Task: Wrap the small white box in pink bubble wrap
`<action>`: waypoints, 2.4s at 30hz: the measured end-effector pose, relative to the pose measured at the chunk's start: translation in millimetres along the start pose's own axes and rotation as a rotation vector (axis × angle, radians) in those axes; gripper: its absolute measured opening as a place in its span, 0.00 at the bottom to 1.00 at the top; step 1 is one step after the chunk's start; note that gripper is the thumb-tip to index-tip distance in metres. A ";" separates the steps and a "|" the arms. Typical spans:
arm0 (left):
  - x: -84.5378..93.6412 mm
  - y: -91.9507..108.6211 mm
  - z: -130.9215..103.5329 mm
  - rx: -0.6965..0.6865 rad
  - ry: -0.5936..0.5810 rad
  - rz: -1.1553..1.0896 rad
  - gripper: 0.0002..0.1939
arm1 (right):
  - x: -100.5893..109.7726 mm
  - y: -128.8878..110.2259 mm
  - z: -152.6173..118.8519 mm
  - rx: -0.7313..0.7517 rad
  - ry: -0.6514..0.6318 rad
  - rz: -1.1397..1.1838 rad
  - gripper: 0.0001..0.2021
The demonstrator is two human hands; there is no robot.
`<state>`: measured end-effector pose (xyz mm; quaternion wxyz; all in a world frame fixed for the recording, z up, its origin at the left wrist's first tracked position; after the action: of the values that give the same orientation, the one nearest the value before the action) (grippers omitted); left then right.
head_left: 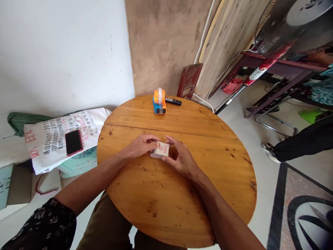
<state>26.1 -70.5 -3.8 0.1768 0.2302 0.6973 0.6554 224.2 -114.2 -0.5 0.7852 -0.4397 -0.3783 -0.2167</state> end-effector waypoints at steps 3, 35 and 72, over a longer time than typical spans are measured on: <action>-0.5 -1.9 -0.3 -0.019 0.004 -0.024 0.16 | 0.8 -4.1 -0.8 -0.004 0.017 0.004 0.33; 5.7 -5.3 3.3 -0.072 0.020 -0.064 0.26 | 5.6 -5.4 -0.8 -0.050 -0.027 0.148 0.31; 8.5 -8.3 7.7 -0.102 0.147 0.051 0.15 | -1.1 -12.1 8.9 0.001 0.219 0.124 0.07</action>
<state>22.5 -59.6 -12.2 0.1201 0.1899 0.6681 0.7093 211.8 -112.8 7.9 0.8339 -0.4357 -0.2626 -0.2140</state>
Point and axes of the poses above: each hand's wrist, its own z-axis towards the middle knuckle, its own x-axis out of the back of the hand, y = z × x, the point moved 2 cm from there along z, towards the middle knuckle, and after that the axes turned 3 degrees about -y, right-handed, at the moved point
